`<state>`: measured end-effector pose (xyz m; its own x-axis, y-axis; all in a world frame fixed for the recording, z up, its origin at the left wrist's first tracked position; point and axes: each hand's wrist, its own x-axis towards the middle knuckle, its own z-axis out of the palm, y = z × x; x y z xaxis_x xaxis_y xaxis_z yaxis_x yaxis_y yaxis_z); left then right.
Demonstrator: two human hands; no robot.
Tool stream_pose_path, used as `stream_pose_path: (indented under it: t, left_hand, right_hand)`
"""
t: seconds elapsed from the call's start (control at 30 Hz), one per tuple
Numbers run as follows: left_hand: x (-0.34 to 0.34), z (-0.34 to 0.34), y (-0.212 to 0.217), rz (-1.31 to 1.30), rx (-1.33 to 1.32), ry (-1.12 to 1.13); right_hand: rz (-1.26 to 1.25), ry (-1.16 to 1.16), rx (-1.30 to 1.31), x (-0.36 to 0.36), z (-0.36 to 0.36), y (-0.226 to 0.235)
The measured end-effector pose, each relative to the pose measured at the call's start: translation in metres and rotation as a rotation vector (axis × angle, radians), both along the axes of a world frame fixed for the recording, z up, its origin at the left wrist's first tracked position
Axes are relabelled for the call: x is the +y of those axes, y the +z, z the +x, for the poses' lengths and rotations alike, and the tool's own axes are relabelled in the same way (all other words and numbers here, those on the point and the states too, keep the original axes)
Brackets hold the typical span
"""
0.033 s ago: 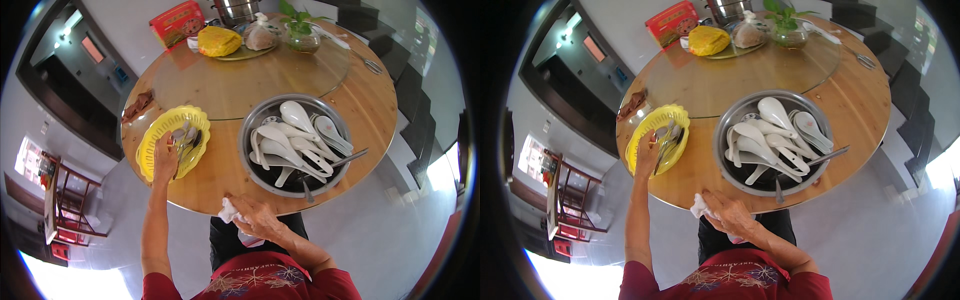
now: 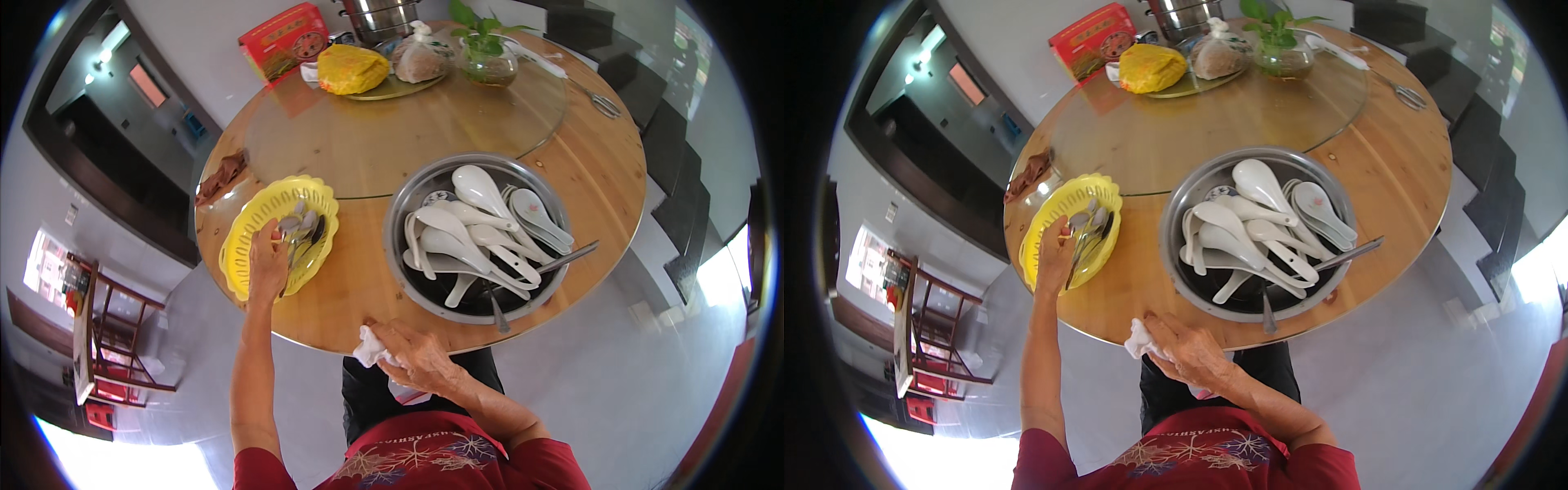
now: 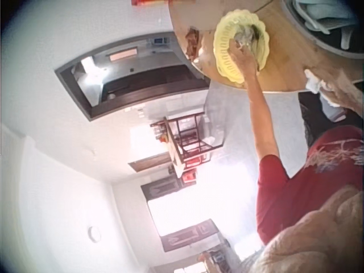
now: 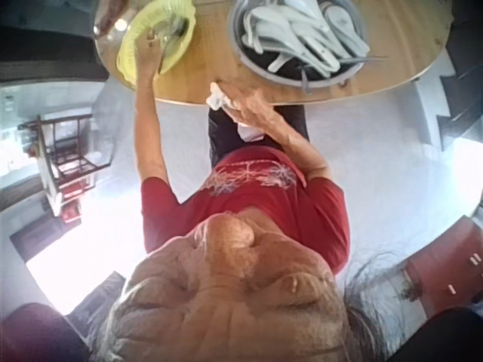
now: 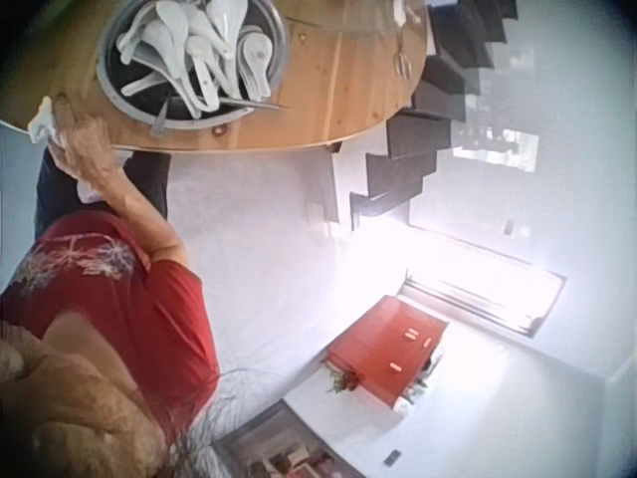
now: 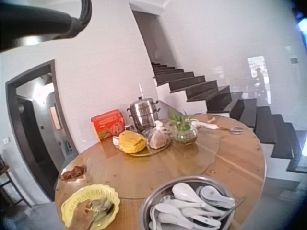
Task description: The person picks up a yellow colander and a cloth, then carries them to a round dining table. They wipe spoons and forks from a metal bowl one by one with the cloth and place them into the yellow colander. The person then carries the colander and the metal bowl to a coffee table and places them down.
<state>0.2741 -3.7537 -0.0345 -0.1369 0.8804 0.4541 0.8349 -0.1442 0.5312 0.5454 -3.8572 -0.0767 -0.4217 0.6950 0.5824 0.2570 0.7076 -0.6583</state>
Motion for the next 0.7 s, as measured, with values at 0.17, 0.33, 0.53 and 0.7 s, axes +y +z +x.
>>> stream_pose_path:
  t: [0.17,0.33,0.53,0.7]
  left_hand:
    - [-0.002,0.025,0.015,-0.133,0.043,0.023]
    - [0.003,0.06,0.026,-0.006,0.289,-0.042]
    - [0.005,0.044,0.012,-0.113,0.23,-0.006]
    - [0.004,0.055,0.022,-0.015,0.271,0.041]
  right_hand:
    - [-0.051,0.008,0.042,0.0,0.002,-0.005]
    - [-0.073,0.037,0.036,0.002,0.005,-0.005]
    - [-0.062,0.072,0.078,0.003,0.007,-0.003]
    - [-0.099,0.091,0.059,0.005,0.008,-0.005]
